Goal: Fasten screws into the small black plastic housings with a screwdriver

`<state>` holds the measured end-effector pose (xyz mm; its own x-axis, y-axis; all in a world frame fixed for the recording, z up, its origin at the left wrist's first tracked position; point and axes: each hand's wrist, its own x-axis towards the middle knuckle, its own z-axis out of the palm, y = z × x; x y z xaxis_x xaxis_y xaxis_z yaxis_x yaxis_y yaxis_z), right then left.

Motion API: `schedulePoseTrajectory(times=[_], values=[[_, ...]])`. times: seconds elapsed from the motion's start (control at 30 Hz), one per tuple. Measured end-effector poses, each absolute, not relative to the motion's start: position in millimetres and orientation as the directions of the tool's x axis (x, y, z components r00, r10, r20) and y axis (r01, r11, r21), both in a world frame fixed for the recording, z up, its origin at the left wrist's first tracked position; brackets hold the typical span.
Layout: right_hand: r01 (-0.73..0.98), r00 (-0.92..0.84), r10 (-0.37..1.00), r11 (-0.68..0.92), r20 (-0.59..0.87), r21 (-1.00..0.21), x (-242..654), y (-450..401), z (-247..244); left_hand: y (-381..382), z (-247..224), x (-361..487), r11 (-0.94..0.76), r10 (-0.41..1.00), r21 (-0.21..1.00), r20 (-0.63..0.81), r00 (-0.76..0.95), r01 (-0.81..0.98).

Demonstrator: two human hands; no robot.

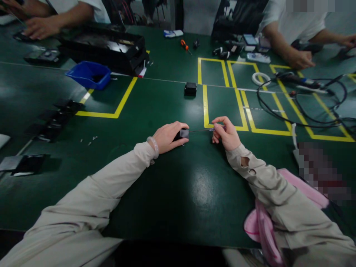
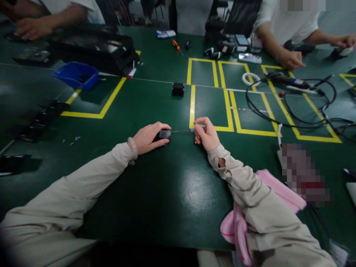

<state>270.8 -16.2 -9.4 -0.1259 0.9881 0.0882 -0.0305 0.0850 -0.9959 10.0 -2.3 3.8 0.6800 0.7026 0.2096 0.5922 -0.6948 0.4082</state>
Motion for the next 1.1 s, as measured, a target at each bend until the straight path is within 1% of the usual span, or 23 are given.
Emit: schedulePoseTrajectory(times=[0.23,0.43,0.63,0.83,0.97,1.1], values=[[-0.010,-0.113,0.990,0.085,0.086,-0.996,268.3,-19.1,-7.0,-2.7,3.7,9.2,-0.692,0.704,0.421,0.216,0.676,0.586],[0.004,-0.098,0.988,0.117,0.116,-0.993,267.9,-20.4,-6.5,-2.1,1.7,8.8,-0.694,0.701,0.430,0.225,0.677,0.577],[-0.013,-0.098,0.992,0.078,0.079,-0.997,267.9,-21.5,-6.6,-2.2,0.9,8.7,-0.694,0.700,0.434,0.225,0.677,0.574],[0.003,-0.096,0.990,0.102,0.102,-0.995,267.3,-22.9,-4.8,-1.8,-0.4,8.8,-0.707,0.690,0.433,0.251,0.679,0.559],[-0.004,-0.106,0.990,0.093,0.092,-0.996,267.0,-24.1,-3.6,-1.2,-0.6,8.7,-0.704,0.688,0.452,0.246,0.682,0.548],[0.009,-0.095,0.989,0.116,0.115,-0.993,266.9,-24.4,-2.1,-0.6,-1.3,8.5,-0.697,0.687,0.488,0.246,0.684,0.525]])
